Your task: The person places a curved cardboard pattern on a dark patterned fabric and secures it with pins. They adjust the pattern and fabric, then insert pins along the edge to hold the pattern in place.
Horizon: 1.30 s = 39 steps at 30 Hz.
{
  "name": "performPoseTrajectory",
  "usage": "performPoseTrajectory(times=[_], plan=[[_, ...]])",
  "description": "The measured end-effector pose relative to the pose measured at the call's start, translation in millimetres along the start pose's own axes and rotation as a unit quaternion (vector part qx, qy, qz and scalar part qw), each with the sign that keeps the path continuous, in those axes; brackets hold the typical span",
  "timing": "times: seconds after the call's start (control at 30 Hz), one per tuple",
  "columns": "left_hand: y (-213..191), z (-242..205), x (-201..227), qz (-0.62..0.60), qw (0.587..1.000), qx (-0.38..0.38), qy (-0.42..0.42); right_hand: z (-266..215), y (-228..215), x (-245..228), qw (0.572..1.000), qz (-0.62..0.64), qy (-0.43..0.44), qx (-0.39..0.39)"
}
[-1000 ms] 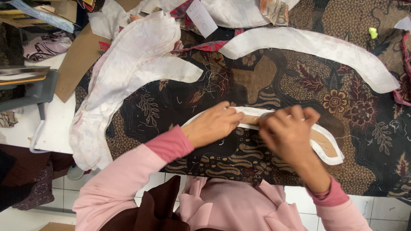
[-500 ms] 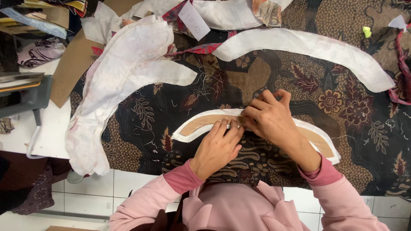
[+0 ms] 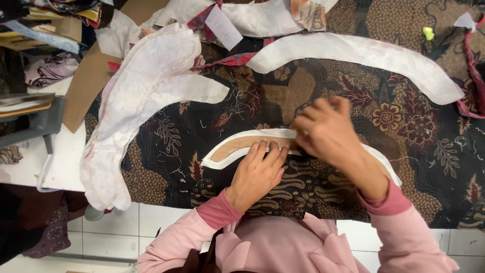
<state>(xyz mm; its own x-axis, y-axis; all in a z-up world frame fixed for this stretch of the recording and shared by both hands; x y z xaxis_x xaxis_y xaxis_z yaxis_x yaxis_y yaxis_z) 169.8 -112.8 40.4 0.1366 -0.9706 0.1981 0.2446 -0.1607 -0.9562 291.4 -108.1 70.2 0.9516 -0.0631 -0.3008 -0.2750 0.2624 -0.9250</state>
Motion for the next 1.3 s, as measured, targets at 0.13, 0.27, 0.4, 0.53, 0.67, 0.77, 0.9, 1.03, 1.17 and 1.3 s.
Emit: performPoseTrajectory(times=[0.13, 0.27, 0.4, 0.53, 0.67, 0.77, 0.9, 1.03, 1.17, 1.3], plan=[[-6.2, 2.6, 0.2, -0.003, 1.000, 0.028, -0.008, -51.4, -36.4, 49.4, 0.974, 0.103, 0.187, 0.079], [-1.1, 3.4, 1.4, -0.015, 1.000, 0.005, -0.013, -121.4, -45.5, 47.4, 0.936, 0.048, 0.294, 0.189], [0.7, 5.5, 3.3, -0.006, 1.000, 0.005, -0.022, -162.6, -30.7, 21.4, 0.925, 0.027, 0.312, 0.213], [2.0, 8.7, 7.3, -0.006, 1.000, 0.001, -0.017, -172.5, -34.5, -2.5, 0.932, 0.006, 0.246, 0.266], [-2.1, 10.2, 11.0, 0.001, 1.000, 0.006, -0.010, -180.1, -35.0, 0.6, 0.922, -0.047, 0.312, 0.223], [-2.7, 14.7, 11.8, 0.010, 1.000, 0.002, -0.008, -181.8, -38.6, 4.6, 0.916, -0.094, 0.342, 0.188], [-1.6, 16.3, 13.3, 0.016, 1.000, -0.006, -0.019, -176.1, -32.7, 7.2, 0.924, -0.100, 0.331, 0.161], [0.7, 19.0, 12.7, 0.026, 0.999, -0.019, -0.029, -166.9, -17.9, 11.1, 0.935, -0.107, 0.312, 0.131], [-3.8, 22.0, 11.8, 0.030, 0.999, -0.003, -0.040, -164.1, -7.9, 13.1, 0.939, -0.119, 0.302, 0.115], [-5.0, 24.0, 7.3, 0.024, 0.995, 0.006, -0.098, -167.3, -4.5, 13.0, 0.940, -0.127, 0.295, 0.112]])
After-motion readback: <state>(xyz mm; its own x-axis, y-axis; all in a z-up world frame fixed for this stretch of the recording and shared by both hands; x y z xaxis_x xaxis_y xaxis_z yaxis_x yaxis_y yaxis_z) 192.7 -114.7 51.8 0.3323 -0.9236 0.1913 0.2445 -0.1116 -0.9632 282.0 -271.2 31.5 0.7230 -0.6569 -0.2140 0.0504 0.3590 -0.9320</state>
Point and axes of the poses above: each hand's wrist, its own z-axis towards the middle knuckle, its own y-axis out of the palm, x = y × z, the point moved 10 cm from there along z, towards the middle knuckle, and after that the axes turned 10 degrees about x, right-handed, at the moved point
